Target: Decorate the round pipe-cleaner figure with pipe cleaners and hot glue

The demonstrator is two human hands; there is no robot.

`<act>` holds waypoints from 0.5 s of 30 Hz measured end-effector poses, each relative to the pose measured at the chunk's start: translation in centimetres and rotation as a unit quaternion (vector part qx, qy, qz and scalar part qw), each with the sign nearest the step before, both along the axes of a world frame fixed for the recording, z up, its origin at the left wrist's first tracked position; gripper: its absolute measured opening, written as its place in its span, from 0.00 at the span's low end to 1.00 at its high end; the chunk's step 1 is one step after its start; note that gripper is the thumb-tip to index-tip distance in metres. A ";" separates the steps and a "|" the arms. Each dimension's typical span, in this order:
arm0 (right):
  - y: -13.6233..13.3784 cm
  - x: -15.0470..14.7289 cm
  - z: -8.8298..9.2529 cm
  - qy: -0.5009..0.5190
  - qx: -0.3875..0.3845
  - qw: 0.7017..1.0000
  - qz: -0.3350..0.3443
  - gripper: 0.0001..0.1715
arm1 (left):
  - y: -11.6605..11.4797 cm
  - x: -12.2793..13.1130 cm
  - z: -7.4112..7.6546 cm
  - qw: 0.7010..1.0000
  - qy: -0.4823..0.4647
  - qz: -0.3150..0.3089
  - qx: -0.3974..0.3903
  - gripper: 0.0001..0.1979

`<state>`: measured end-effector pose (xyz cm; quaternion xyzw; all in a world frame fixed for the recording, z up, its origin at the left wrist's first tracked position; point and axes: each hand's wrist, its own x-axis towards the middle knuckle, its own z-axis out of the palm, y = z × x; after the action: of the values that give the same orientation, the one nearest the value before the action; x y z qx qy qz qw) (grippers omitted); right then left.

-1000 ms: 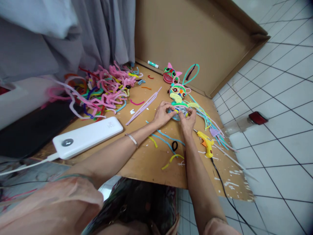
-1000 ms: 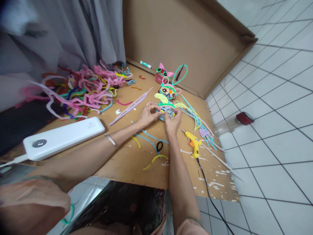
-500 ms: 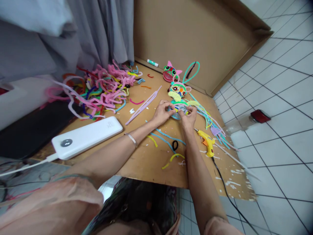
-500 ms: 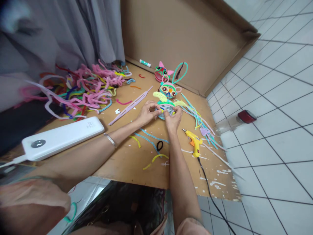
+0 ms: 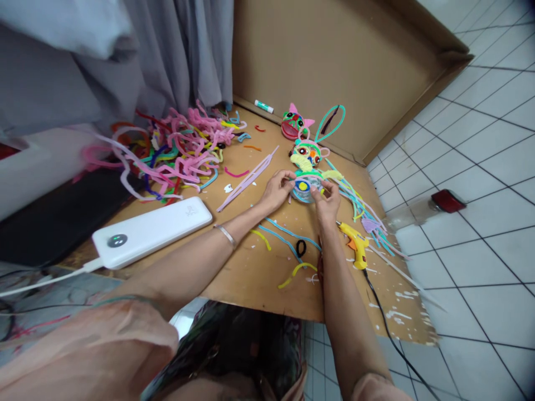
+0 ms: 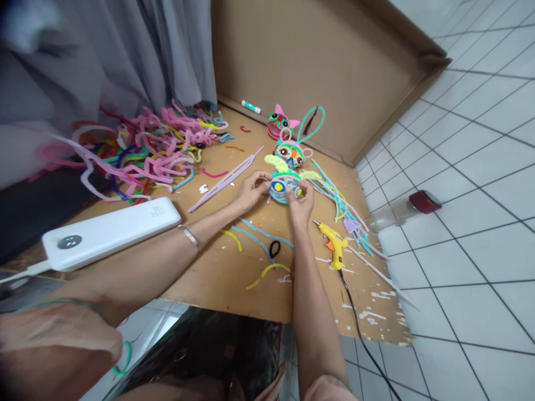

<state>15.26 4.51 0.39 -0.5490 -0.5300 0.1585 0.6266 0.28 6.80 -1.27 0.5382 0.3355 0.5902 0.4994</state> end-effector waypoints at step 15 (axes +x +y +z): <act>0.1 0.5 -0.5 0.001 0.002 1.000 -0.006 0.28 | -0.2 0.0 0.4 0.999 0.027 0.041 -0.003 0.04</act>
<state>15.76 4.65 -0.11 -0.5507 -0.5265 0.1548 0.6290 0.26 6.56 -0.88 0.5385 0.3721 0.5944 0.4670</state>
